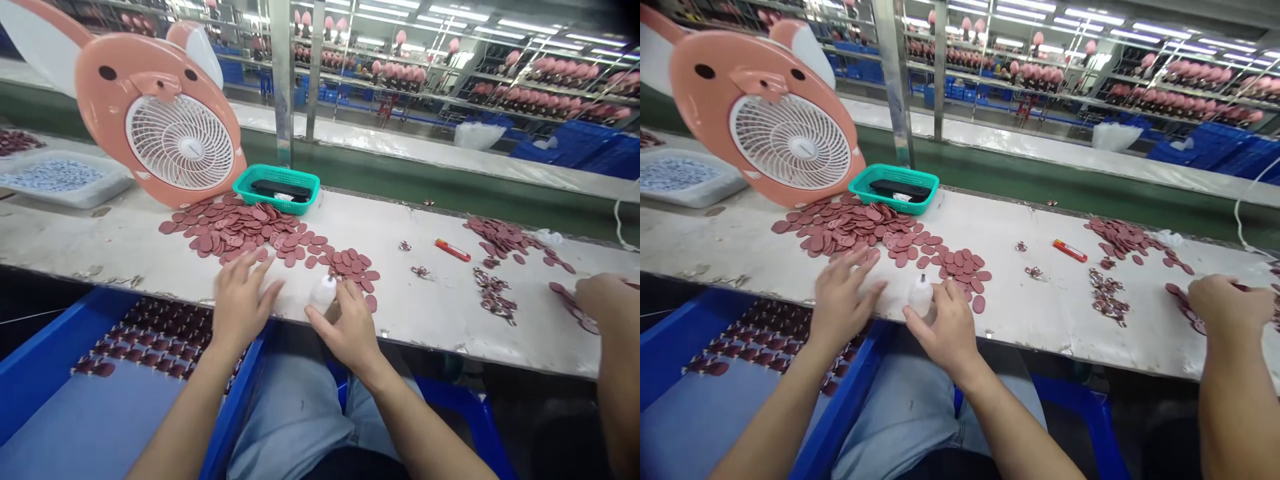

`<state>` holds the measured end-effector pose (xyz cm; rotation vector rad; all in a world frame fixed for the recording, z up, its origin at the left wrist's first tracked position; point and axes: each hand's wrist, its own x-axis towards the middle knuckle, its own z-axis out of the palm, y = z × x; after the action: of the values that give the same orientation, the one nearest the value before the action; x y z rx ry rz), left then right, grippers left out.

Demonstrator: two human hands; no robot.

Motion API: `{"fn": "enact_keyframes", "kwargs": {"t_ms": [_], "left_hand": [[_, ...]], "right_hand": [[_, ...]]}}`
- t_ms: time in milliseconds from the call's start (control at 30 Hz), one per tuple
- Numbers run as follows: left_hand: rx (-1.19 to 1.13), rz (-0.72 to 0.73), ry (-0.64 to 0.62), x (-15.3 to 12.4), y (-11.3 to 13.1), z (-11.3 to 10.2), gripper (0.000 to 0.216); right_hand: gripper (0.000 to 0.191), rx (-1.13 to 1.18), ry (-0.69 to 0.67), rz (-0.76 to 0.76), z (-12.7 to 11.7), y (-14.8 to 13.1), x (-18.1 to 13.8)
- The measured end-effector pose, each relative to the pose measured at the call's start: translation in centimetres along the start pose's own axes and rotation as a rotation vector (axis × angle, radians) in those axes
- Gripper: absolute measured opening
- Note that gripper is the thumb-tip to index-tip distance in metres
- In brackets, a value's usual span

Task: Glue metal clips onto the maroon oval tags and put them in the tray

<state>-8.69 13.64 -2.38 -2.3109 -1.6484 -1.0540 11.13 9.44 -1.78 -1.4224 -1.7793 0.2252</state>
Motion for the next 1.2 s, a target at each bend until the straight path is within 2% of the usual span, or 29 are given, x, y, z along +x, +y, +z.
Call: {"fn": "enact_keyframes", "kwargs": {"t_ms": [67,133,200,300,367,400,467,500,567,633,733,767,800,933,1000,1067,1100,1133,1200], "left_hand": [[-0.003,0.103,-0.243,1.7,0.8,0.2,0.050],[-0.045,0.168,-0.394,1.6,0.8,0.0,0.059],[-0.122,0.202,-0.438,-0.1,0.6,-0.4,0.063],[-0.298,0.166,-0.370,-3.9,1.0,-1.0,0.039],[-0.467,-0.008,-0.236,-6.0,2.6,-1.3,0.032],[-0.572,-0.153,-0.158,-6.8,3.8,-1.5,0.028],[-0.816,-0.539,-0.026,-7.7,6.8,-1.9,0.025],[-0.927,-0.707,-0.016,-7.8,8.2,-2.2,0.027],[-1.079,-0.929,-0.046,-7.8,10.7,-2.8,0.030],[-1.166,-1.025,-0.067,-7.7,12.0,-3.2,0.031],[-1.375,-1.022,-0.081,-7.9,11.7,-3.2,0.042],[-1.466,-1.025,-0.126,-8.1,11.2,-3.0,0.044],[-1.566,-1.036,-0.233,-8.4,10.6,-2.7,0.045],[-1.830,-1.075,-0.906,-9.5,8.9,-1.4,0.047],[-1.874,-1.050,-1.086,-10.0,8.8,-0.8,0.048],[-1.918,-1.042,-1.136,-10.5,9.2,-0.3,0.051],[-1.950,-1.046,-1.129,-10.7,9.4,-0.2,0.052],[-1.983,-1.057,-1.090,-11.0,9.6,-0.1,0.053],[-2.035,-1.096,-0.924,-11.4,9.9,-0.2,0.051]], "right_hand": [[0.019,0.039,0.026,-0.021,-1.6,0.4,-1.3],[0.015,0.097,0.053,-0.041,-3.1,1.0,-2.7],[0.013,0.182,0.072,-0.048,-4.3,1.7,-4.1],[0.021,0.509,0.013,0.041,-4.9,2.4,-5.5],[0.023,0.800,-0.069,0.168,-4.6,2.4,-5.9],[0.023,0.900,-0.103,0.228,-4.3,2.2,-5.9],[0.023,0.968,-0.151,0.303,-3.8,1.6,-5.5],[0.027,0.974,-0.180,0.328,-3.7,1.2,-5.3],[0.036,1.037,-0.261,0.408,-3.4,0.5,-4.9],[0.041,1.142,-0.349,0.513,-3.3,-0.1,-4.7],[0.045,1.260,-0.429,0.637,-3.6,-0.2,-4.7],[0.046,1.272,-0.453,0.645,-3.8,0.0,-4.7],[0.046,1.266,-0.488,0.631,-4.2,0.2,-4.6],[0.033,1.069,-0.755,0.400,-5.9,1.2,-3.7],[0.026,0.968,-0.905,0.276,-6.5,1.4,-3.3],[0.028,0.929,-0.988,0.218,-6.8,1.4,-3.3],[0.032,0.922,-0.970,0.243,-6.9,1.5,-3.4],[0.037,0.909,-0.912,0.302,-7.0,1.6,-3.7],[0.049,0.842,-0.741,0.453,-7.3,1.9,-4.4]]}}
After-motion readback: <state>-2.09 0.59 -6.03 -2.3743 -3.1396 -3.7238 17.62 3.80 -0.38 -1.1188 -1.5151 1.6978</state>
